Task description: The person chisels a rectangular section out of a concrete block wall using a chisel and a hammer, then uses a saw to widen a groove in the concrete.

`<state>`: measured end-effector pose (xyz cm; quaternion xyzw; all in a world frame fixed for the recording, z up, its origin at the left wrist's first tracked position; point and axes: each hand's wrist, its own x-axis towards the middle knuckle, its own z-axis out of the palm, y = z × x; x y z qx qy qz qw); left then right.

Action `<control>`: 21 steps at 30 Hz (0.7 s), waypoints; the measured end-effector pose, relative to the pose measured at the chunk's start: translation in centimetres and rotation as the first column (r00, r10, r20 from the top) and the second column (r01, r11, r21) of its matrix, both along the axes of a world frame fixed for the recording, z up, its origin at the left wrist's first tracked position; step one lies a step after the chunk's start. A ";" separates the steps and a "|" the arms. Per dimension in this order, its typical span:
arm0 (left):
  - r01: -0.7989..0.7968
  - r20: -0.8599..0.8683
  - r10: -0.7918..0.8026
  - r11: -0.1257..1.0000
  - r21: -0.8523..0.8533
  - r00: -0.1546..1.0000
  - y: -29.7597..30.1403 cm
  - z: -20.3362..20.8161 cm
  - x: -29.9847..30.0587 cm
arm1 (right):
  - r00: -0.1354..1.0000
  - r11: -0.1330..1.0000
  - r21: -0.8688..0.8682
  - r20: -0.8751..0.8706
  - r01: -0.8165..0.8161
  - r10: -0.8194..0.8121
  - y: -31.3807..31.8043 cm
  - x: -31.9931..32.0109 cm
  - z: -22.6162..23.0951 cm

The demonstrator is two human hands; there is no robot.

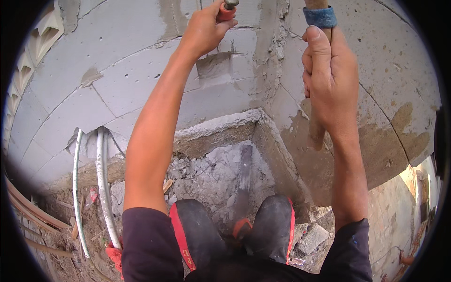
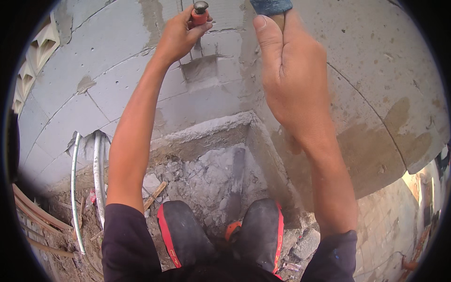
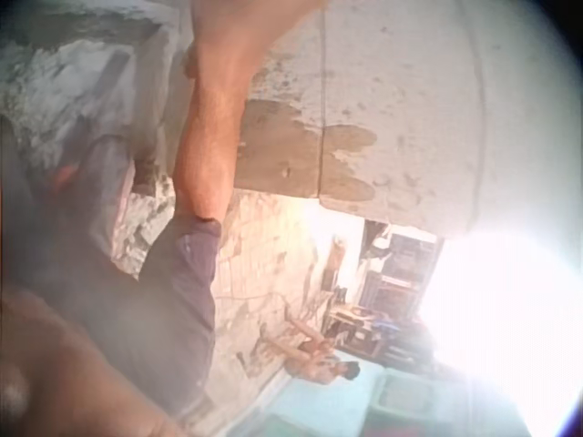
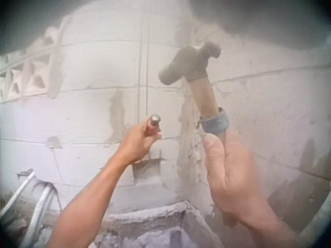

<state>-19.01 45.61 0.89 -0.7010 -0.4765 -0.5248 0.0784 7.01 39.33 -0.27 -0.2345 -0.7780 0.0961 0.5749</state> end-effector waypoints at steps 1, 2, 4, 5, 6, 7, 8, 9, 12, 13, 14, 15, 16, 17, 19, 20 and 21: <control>0.010 0.014 -0.011 0.999 0.033 1.000 0.3 0.2 0.0 | 0.999 0.999 0.038 0.008 0.032 -0.032 0.1 -0.4 0.3; 0.014 0.020 -0.015 0.999 0.050 1.000 0.2 0.0 0.0 | 0.998 0.997 0.059 0.009 0.058 -0.059 0.3 -0.7 0.3; -0.070 0.001 0.070 0.998 -0.007 0.998 0.1 -0.5 1.5 | 0.972 0.980 0.161 0.185 0.116 -0.145 3.2 0.4 0.5; -0.123 -0.006 0.122 0.992 -0.014 0.992 0.0 -0.4 1.4 | 0.945 0.964 0.233 0.268 0.126 -0.188 3.3 0.0 1.5; -0.114 -0.017 0.113 0.993 -0.023 0.993 -0.1 0.0 1.1 | 0.980 0.986 0.142 0.168 0.084 -0.108 2.6 -0.1 1.4; -0.105 -0.027 0.104 0.994 -0.032 0.994 -0.3 0.3 0.8 | 0.998 0.998 0.057 0.060 0.030 -0.034 1.2 -0.2 0.9; -0.096 -0.032 0.095 0.994 -0.053 0.995 -0.4 0.1 0.6 | 0.999 0.999 0.043 0.040 0.022 -0.024 1.0 -0.4 0.7; -0.101 -0.042 0.100 0.995 -0.026 0.994 -0.3 -0.1 0.7 | 1.000 0.999 0.031 0.024 0.019 -0.020 0.8 -0.4 0.5; -0.108 -0.072 0.108 0.994 0.009 0.992 0.1 -0.3 0.8 | 0.978 0.991 0.081 0.174 0.104 -0.116 2.2 -0.5 0.7; -0.106 -0.070 0.106 0.994 -0.006 0.992 0.0 -0.6 0.7 | 0.975 0.995 -0.003 0.204 0.096 -0.093 1.8 -0.2 0.9; -0.102 -0.052 0.101 0.995 0.000 0.993 0.1 -0.5 0.6 | 0.967 0.994 -0.064 0.243 0.093 -0.075 1.4 -0.1 1.4; -0.092 -0.053 0.093 0.996 0.012 0.994 0.2 -0.3 0.3 | 0.988 0.997 -0.039 0.140 0.073 -0.067 1.3 -0.4 1.3; -0.084 -0.055 0.085 0.996 0.023 0.995 0.3 0.0 0.1 | 0.998 0.998 -0.013 0.035 0.054 -0.053 1.2 -1.1 0.9; -0.071 -0.060 0.072 0.997 0.017 0.996 0.3 -0.2 0.4 | 0.997 0.999 -0.003 -0.071 0.041 -0.041 1.2 -1.1 0.3; -0.094 -0.064 0.094 0.996 -0.001 0.993 0.6 -0.4 1.1 | 0.982 0.994 -0.036 0.160 0.108 -0.101 2.9 -0.5 1.0; -0.111 -0.074 0.111 0.994 0.000 0.991 0.7 0.1 1.0 | 0.979 0.992 -0.054 0.173 0.114 -0.103 3.0 -0.4 1.3; -0.117 -0.073 0.117 0.993 0.000 0.990 0.8 0.1 0.5 | 0.977 0.991 -0.076 0.193 0.112 -0.095 2.9 -0.5 1.4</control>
